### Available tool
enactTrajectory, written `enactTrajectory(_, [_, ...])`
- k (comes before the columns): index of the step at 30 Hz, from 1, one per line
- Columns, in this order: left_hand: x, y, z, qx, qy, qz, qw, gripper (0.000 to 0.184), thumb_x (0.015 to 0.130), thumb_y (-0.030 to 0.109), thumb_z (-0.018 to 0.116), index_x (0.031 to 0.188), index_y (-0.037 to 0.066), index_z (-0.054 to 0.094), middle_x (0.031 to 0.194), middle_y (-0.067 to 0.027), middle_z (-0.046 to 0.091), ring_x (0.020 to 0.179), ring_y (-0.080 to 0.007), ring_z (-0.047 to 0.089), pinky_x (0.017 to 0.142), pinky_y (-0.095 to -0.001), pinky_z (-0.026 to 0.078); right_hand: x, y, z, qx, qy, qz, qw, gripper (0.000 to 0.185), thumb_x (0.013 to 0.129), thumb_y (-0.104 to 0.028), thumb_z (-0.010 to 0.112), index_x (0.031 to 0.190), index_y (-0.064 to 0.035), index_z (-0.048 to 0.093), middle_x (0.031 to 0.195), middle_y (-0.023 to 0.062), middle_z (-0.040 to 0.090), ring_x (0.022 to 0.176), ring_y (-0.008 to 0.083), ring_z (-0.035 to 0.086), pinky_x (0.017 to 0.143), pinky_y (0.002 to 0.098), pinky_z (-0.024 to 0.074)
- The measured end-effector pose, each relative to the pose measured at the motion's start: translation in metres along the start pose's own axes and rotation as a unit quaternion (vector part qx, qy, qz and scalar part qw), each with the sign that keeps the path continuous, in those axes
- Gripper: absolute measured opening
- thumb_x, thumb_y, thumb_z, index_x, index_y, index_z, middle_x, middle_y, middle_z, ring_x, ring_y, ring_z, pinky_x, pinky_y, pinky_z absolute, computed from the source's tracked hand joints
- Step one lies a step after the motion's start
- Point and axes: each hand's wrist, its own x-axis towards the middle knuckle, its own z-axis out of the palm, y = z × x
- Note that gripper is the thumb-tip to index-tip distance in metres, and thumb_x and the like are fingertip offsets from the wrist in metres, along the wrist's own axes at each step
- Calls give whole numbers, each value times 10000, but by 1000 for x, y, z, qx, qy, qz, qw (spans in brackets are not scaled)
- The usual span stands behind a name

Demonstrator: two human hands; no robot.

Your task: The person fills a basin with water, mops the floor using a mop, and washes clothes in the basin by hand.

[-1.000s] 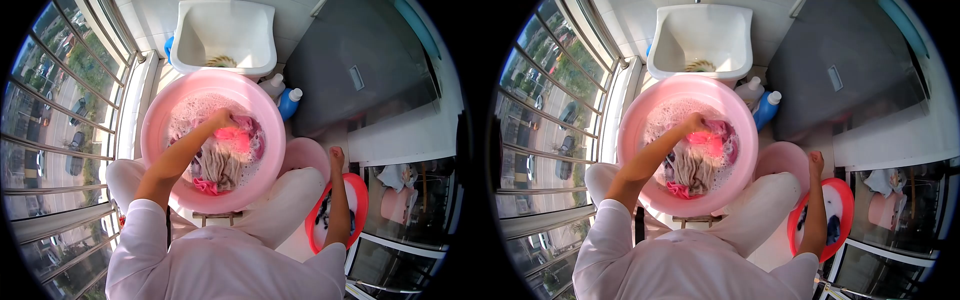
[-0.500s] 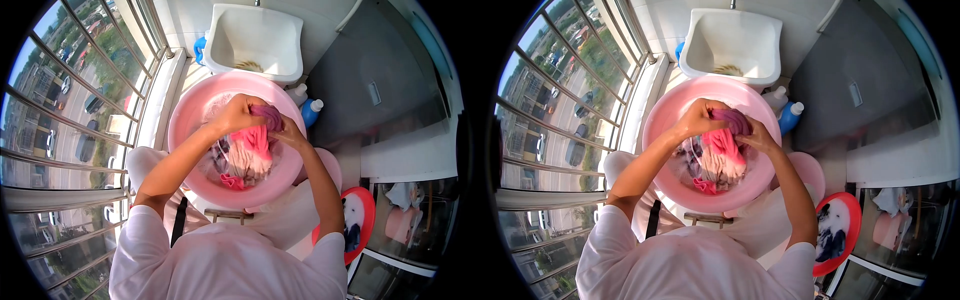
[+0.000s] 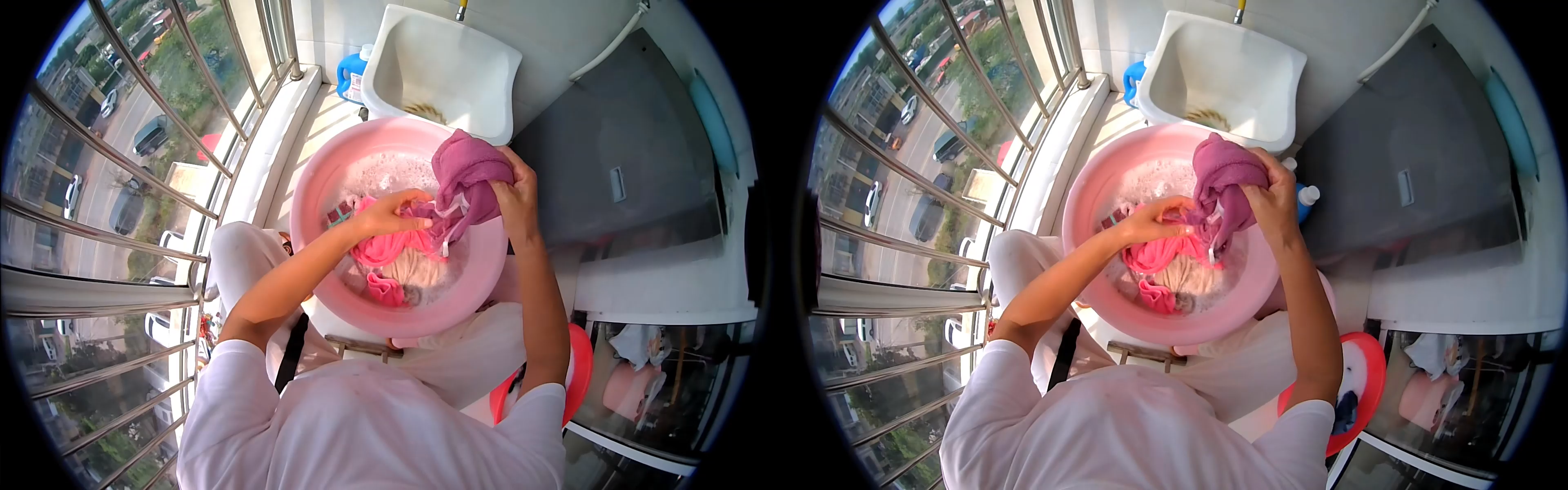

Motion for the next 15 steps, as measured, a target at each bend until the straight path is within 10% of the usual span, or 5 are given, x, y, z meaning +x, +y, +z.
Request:
enactTrajectory(7, [29, 40, -1, -491, 92, -23, 866, 435, 818, 68, 588, 1212, 33, 408, 1111, -111, 524, 1009, -236, 542, 869, -380, 467, 13, 1, -4, 61, -30, 85, 994, 327, 795, 6, 552, 1121, 9, 518, 1023, 62, 582, 907, 104, 540, 835, 219, 401])
enactTrajectory(15, [25, -12, -56, -405, 271, -162, 858, 87, 822, 92, 577, 903, 70, 552, 820, -42, 598, 767, -176, 607, 677, -306, 530, -29, 166, -14, -152, -136, 189, 961, 355, 743, -94, 665, 1067, 8, 562, 974, 87, 606, 841, 151, 584, 727, 245, 459])
